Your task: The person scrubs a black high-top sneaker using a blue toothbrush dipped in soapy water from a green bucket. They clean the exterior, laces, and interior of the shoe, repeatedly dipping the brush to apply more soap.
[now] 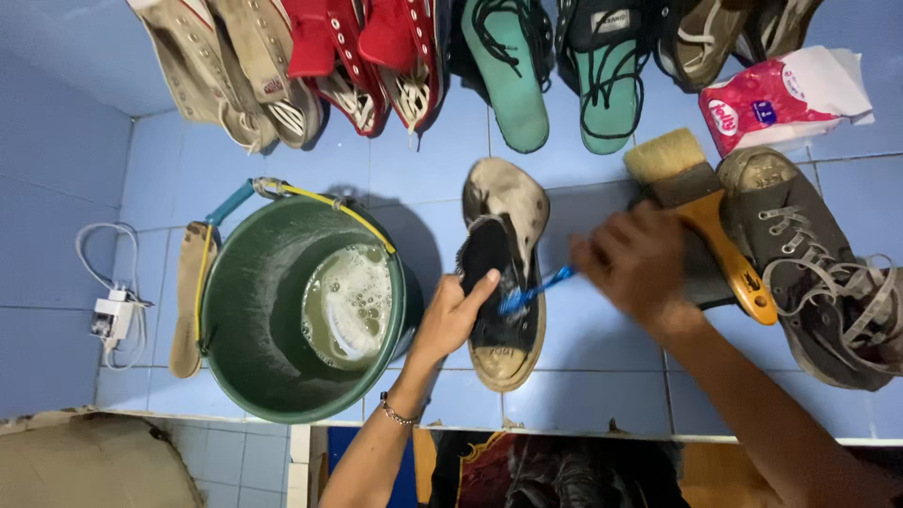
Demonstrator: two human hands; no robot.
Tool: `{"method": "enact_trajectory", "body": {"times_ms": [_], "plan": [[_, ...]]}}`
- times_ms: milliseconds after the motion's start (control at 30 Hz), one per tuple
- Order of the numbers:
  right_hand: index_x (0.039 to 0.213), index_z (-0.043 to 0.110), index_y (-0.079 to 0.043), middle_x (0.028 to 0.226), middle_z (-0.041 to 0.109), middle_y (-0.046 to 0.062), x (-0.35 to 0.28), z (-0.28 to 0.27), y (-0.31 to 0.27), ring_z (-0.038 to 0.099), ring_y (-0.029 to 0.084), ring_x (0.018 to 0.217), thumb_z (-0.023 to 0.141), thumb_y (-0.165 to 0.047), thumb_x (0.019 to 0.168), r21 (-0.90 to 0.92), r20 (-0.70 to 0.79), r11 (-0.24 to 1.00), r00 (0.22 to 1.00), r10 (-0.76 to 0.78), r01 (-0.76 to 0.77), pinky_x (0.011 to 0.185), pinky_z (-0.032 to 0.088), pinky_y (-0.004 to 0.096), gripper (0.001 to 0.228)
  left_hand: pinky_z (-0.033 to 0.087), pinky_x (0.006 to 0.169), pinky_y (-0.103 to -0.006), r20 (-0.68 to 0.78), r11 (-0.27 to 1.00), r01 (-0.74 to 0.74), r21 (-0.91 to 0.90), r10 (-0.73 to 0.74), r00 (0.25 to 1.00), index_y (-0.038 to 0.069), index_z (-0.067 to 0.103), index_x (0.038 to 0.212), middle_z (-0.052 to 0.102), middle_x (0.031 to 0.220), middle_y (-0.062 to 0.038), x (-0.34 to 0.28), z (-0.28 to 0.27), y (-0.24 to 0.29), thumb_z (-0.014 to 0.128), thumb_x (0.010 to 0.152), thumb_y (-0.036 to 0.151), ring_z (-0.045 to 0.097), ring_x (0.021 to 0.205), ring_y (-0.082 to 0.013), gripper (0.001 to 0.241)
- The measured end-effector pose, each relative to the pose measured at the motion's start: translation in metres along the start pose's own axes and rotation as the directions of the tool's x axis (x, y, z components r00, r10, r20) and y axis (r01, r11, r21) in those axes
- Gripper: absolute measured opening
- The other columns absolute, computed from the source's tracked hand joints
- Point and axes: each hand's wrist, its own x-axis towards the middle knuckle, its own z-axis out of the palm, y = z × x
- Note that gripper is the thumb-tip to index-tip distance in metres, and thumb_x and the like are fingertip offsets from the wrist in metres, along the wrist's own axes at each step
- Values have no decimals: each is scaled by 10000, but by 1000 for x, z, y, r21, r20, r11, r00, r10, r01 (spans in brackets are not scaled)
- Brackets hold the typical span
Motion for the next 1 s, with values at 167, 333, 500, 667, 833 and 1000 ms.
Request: {"method": "enact_trajectory", "body": {"times_ms": [167,333,500,667,833,1000], "plan": [[609,523,-136,627,480,46,12,3,3,534,287,665,723,-174,931,105,34,994,999,5,-9,697,405,410,382,441,574,-277,74,974,10,-227,7,997,76,643,614,574,566,-7,3,3,-9,688,1013,306,506,574,-137,463],[602,536,-143,646,501,26,-7,23,9,508,233,682,655,-214,930,137,19,990,999,-40,37,725,398,374,356,460,620,-358,53,973,54,-226,-43,998,-16,721,676,600,592,-97,3,-4,-23,710,996,337,526,618,-178,476],[650,640,-160,670,581,36,-2,24,-9,566,254,732,696,-243,889,159,92,981,988,-122,107,762,434,430,259,491,650,-320,78,963,58,-264,-39,996,23,783,818,654,682,-28,2,-9,-29,690,1018,301,545,658,-139,355],[600,538,-170,650,520,9,-4,25,-24,528,252,665,709,-223,802,191,39,964,980,-197,187,694,421,421,270,489,650,-343,112,958,83,-275,-53,992,14,734,740,637,656,-57,-6,-2,-23,693,1012,321,563,659,-173,412],[616,543,-187,640,487,7,-16,39,-7,484,239,626,657,-215,898,178,-2,977,993,-117,116,684,389,402,305,496,662,-325,115,950,117,-290,-87,990,30,756,767,656,675,-49,-10,-5,-32,680,1023,307,565,667,-165,384],[516,493,-232,533,463,13,-4,30,9,504,281,531,636,-194,828,142,51,981,988,-144,135,580,370,412,345,499,693,-363,130,961,156,-227,-128,983,12,739,769,654,678,-78,-8,-8,-25,678,1005,356,586,694,-209,421]]}}
